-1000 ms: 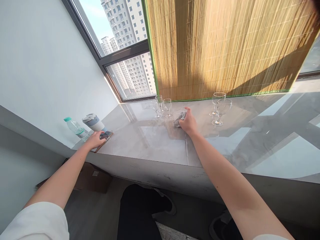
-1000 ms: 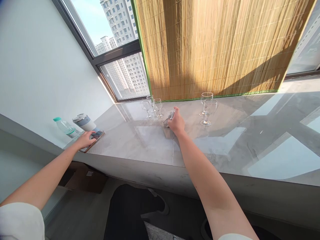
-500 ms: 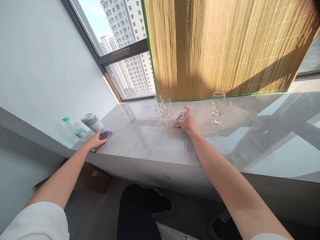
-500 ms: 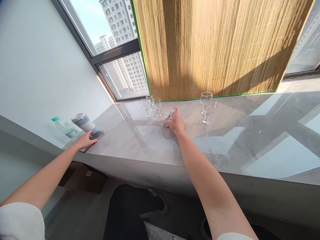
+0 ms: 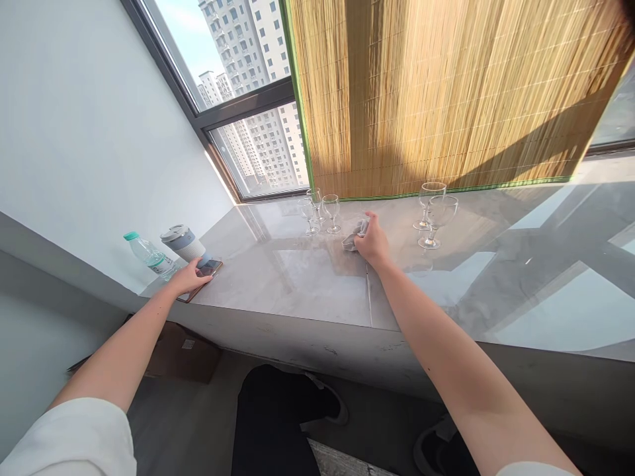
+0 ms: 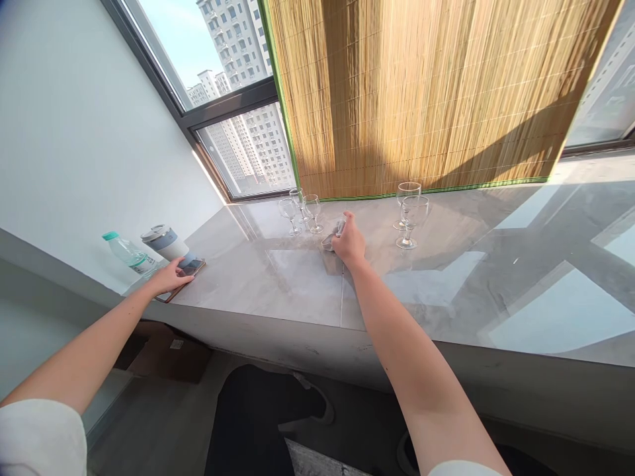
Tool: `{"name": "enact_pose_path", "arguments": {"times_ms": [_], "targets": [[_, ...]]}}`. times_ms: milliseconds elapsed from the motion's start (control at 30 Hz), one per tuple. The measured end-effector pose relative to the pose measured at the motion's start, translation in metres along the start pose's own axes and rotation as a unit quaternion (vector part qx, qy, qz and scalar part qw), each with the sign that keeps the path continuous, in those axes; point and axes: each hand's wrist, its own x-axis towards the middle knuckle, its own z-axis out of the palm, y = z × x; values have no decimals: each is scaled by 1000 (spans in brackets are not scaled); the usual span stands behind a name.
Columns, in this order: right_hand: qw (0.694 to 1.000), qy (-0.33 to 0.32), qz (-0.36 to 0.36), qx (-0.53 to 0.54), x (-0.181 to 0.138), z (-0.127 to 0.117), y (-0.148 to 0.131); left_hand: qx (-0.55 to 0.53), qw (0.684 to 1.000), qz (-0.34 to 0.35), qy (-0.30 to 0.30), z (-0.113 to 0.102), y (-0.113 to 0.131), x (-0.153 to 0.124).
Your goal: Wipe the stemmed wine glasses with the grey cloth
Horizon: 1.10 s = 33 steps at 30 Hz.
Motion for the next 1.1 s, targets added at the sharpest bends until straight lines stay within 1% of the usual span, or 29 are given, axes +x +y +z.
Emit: {"name": "enact_pose_path", "arguments": {"times_ms": [133, 300, 433, 500, 567, 667, 700, 767, 833, 900, 967, 1033, 1100], "targets": [[1000, -2, 0, 3, -1, -1, -1, -3, 1000, 1, 3, 0, -3, 3], [1000, -5, 7, 3, -2, -2, -3, -20, 1000, -9, -19, 0, -8, 10], [1000, -2, 5, -1, -2, -2, -3, -22, 999, -23, -11, 0, -5, 12], [1000, 1, 7, -7, -1, -2, -3, -9, 1000, -22, 14, -1, -1, 10], [1000, 3, 7, -10, -1, -1, -3, 3, 998, -21, 58, -3, 7, 6], [1000, -2, 3, -7, -1, 0, -2, -9, 987, -14, 162, -5, 30, -2], [1000, -4, 3, -6, 0, 0, -1, -24, 980, -6, 199, -4, 41, -4], [1000, -6, 5, -10, 0, 1, -1, -68, 966, 29, 246, 2, 70, -5], [1000, -4, 7, -18, 1, 2, 0, -127, 956, 77, 252, 12, 109, -2], [1000, 9, 3, -30, 2, 3, 1, -211, 944, 114, 227, 24, 157, 5], [998, 37, 1, -48, 2, 4, 1, -318, 924, 116, 179, 37, 210, 15], [995, 64, 14, -76, 3, 3, 2, -412, 897, 98, 127, 47, 262, 24], [992, 60, 33, -107, 3, 2, 1, -493, 863, 47, 105, 54, 307, 33]]}}
